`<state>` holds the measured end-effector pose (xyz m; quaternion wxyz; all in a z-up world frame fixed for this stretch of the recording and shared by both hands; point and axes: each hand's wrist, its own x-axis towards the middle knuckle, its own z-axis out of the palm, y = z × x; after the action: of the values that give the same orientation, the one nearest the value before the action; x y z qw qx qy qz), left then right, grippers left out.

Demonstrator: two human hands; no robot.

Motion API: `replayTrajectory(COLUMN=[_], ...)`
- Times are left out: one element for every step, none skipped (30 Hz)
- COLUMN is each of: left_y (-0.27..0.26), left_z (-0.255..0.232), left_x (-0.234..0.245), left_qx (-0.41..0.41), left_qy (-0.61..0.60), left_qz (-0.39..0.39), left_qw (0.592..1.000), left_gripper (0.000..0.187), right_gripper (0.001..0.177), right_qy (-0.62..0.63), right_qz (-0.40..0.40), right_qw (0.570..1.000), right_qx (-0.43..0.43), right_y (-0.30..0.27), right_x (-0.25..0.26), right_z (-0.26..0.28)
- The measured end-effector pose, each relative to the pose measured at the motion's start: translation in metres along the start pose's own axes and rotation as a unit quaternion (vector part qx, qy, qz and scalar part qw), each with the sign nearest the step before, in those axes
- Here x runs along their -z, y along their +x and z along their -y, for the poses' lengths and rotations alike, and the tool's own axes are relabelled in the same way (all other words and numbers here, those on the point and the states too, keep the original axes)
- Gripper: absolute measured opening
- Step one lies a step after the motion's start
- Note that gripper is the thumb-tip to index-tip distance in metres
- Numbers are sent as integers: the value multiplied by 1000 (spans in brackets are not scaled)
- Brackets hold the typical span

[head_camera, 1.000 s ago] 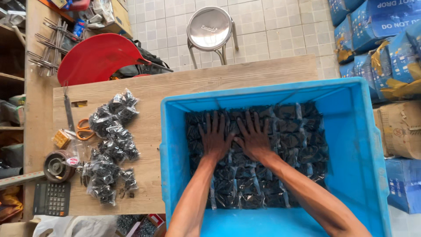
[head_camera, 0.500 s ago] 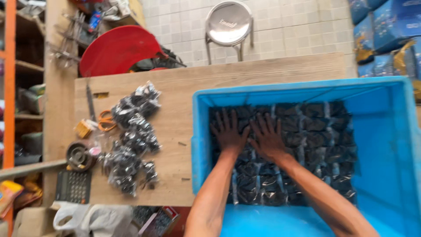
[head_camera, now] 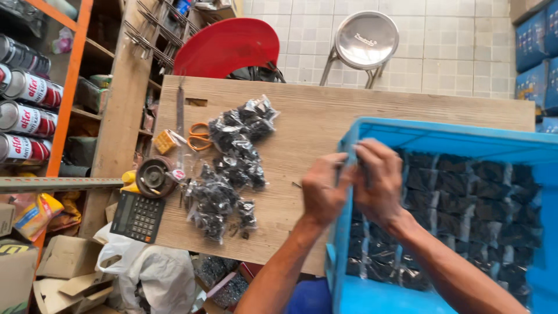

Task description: The person picks up plastic bags containing small black hardware parts from a wooden table and places them into organized rows inside a blue plastic bin.

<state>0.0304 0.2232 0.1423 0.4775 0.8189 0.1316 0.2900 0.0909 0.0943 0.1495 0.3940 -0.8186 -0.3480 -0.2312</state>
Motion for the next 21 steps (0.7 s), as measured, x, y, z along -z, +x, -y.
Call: replayTrajectory(left_y=[10, 20, 29, 28, 26, 23, 16, 9, 2, -3, -9, -26, -32, -38, -45, -47, -50, -46, -41, -35, -30], left_z=[17, 34, 52, 76, 100, 125, 135, 147, 158, 171, 183, 193, 203, 210, 215, 223, 229, 237, 237, 236, 234], left_x=[27, 53, 79, 94, 110, 126, 138, 151, 163, 171, 177, 185, 191, 194, 196, 195, 193, 189, 184, 178, 171], left_qx=[-2, 96, 192, 190, 220, 252, 252, 272, 291, 287, 318, 355, 357, 367, 376, 382, 379, 371, 371, 349, 327], left_qy=[-2, -3, -5, -9, 20, 52, 51, 59, 66, 65, 57, 52, 54, 60, 65, 62, 66, 69, 65, 60, 55], left_qz=[-3, -50, -96, -99, -126, -154, -158, -143, -128, -133, -132, -127, -130, -125, -120, -116, -112, -110, -107, -103, -100], left_qw=[1000, 994, 977, 977, 967, 954, 954, 950, 946, 946, 937, 925, 923, 920, 916, 915, 916, 920, 920, 930, 938], left_gripper=[34, 27, 24, 24, 24, 24, 24, 23, 23, 23, 22, 21, 21, 22, 23, 23, 23, 22, 22, 22, 22], right_gripper=[47, 44, 40, 40, 33, 29, 29, 26, 24, 24, 30, 36, 36, 30, 23, 23, 23, 23, 23, 30, 39], right_qy=[-1, -5, -9, -12, -58, -102, -102, -133, -164, -165, -183, -197, -194, -216, -239, -242, -230, -220, -225, -164, -100], right_qz=[-1, 109, 218, 217, 302, 385, 385, 359, 331, 326, 301, 281, 283, 267, 251, 258, 266, 268, 268, 336, 397], right_qw=[1000, 994, 976, 976, 950, 911, 911, 914, 915, 916, 922, 926, 926, 931, 934, 931, 935, 938, 937, 925, 901], right_qx=[4, 6, 8, 13, 59, 105, 109, 135, 161, 166, 163, 157, 158, 126, 93, 90, 50, 11, 10, -67, -143], right_y=[14, 28, 42, 45, 48, 48, 40, 30, 21, 20, 19, 5, -9, -22, -36, -35, -33, -24, -18, -13, -7], right_x=[-36, -72, -108, -154, -200, -247, -286, -327, -368, -377, -386, -392, -405, -413, -419, -410, -399, -391, -382, -370, -357], right_z=[11, 22, 32, 24, 15, 7, -10, -26, -43, -43, -43, -40, -46, -55, -64, -56, -48, -42, -35, -29, -24])
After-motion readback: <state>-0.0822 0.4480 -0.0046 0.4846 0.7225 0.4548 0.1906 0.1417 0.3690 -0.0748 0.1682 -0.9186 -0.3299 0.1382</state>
